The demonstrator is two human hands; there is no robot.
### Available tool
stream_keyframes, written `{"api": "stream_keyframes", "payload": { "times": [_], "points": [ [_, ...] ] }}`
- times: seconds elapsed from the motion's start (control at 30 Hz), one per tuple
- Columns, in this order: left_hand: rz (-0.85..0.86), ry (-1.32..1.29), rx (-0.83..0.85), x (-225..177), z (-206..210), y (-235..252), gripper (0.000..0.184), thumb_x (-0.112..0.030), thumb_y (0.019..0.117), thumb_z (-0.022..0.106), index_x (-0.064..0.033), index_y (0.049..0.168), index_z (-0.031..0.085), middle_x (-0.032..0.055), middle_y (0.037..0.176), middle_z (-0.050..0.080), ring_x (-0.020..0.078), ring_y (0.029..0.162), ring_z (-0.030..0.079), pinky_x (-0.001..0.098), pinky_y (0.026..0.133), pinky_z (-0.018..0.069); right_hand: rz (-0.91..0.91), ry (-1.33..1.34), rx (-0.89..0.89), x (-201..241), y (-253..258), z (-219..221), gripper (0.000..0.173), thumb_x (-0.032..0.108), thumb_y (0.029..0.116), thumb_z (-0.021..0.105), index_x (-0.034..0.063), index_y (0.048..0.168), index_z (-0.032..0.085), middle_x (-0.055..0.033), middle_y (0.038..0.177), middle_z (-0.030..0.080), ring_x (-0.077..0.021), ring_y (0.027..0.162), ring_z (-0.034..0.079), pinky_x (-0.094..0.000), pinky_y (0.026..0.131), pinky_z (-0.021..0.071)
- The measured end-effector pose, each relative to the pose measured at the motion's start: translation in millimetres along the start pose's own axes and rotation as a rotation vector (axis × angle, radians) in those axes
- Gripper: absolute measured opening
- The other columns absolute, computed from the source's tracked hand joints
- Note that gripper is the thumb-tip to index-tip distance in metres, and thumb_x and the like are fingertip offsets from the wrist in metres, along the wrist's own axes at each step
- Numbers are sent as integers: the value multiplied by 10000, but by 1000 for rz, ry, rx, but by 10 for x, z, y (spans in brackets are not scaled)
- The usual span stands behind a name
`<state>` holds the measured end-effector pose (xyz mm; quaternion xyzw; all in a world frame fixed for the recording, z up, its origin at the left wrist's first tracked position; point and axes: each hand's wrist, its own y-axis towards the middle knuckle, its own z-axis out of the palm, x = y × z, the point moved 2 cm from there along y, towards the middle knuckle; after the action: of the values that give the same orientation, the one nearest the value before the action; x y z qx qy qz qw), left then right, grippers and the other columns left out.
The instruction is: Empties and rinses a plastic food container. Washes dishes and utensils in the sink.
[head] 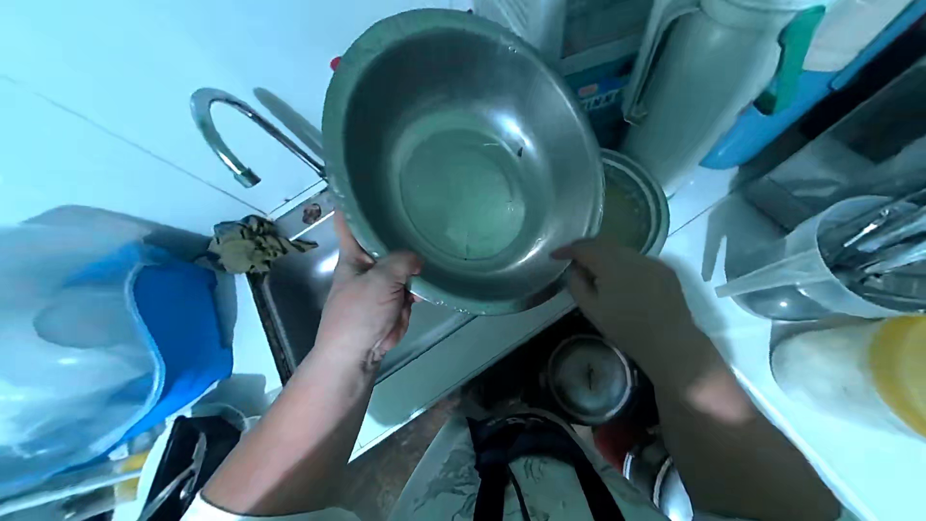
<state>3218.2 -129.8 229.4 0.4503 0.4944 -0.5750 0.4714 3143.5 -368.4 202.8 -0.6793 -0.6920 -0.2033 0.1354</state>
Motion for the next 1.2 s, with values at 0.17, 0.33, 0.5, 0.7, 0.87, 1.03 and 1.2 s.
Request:
{"api": "stream_keyframes", "payload": {
  "times": [0.17,0.33,0.5,0.7,0.87,1.03,1.2],
  "points": [
    [17,30,50,-16,-13,-99,917,147,884,518,-335,1582,169,25,1277,620,133,962,712,303,687,630,-189,-136,-11,87,939,91,430,153,1070,428,49,1474,535,-193,1533,505,-404,1439,448,-587,1160,368],
    [107,-4,96,-44,24,-77,1010,155,854,540,-285,1630,66,55,1409,564,163,1122,681,351,845,631,-205,-285,133,-65,1425,404,663,448,1107,345,21,1610,285,-195,1669,284,-372,1551,259,-593,1245,187],
    [412,83,47,-66,27,234,1004,168,838,543,-76,1629,-26,132,1532,447,183,1271,607,359,986,593,-285,-305,324,-72,1237,413,523,346,1123,318,12,1452,549,-209,1544,489,-427,1483,374,-653,1210,228],
    [582,354,-64,-146,-168,391,365,33,872,577,67,1230,514,115,1146,630,105,1056,663,283,913,580,-292,-351,120,-419,944,245,471,271,1114,324,-8,1391,585,-227,1472,550,-429,1410,474,-594,1193,326],
    [702,384,-235,-278,-652,197,194,12,876,592,-55,1044,522,-50,894,624,25,822,634,246,778,568,2,-267,223,-569,726,297,377,218,1088,450,15,1345,635,-264,1425,571,-497,1314,541,-723,1037,421],
    [771,189,-497,-23,-1603,-143,858,57,855,650,108,1525,117,247,1341,547,341,1193,616,510,1004,556,-298,66,92,300,691,588,251,157,1041,539,9,1136,719,-201,1136,696,-327,1014,693,-500,905,573],
    [882,301,-666,215,-2229,-618,879,55,856,684,110,1509,98,251,1358,523,369,1246,580,565,1039,523,-246,78,610,642,1097,1945,205,101,998,616,23,1141,740,-213,1130,705,-378,1074,681,-578,958,534]
  ]
}}
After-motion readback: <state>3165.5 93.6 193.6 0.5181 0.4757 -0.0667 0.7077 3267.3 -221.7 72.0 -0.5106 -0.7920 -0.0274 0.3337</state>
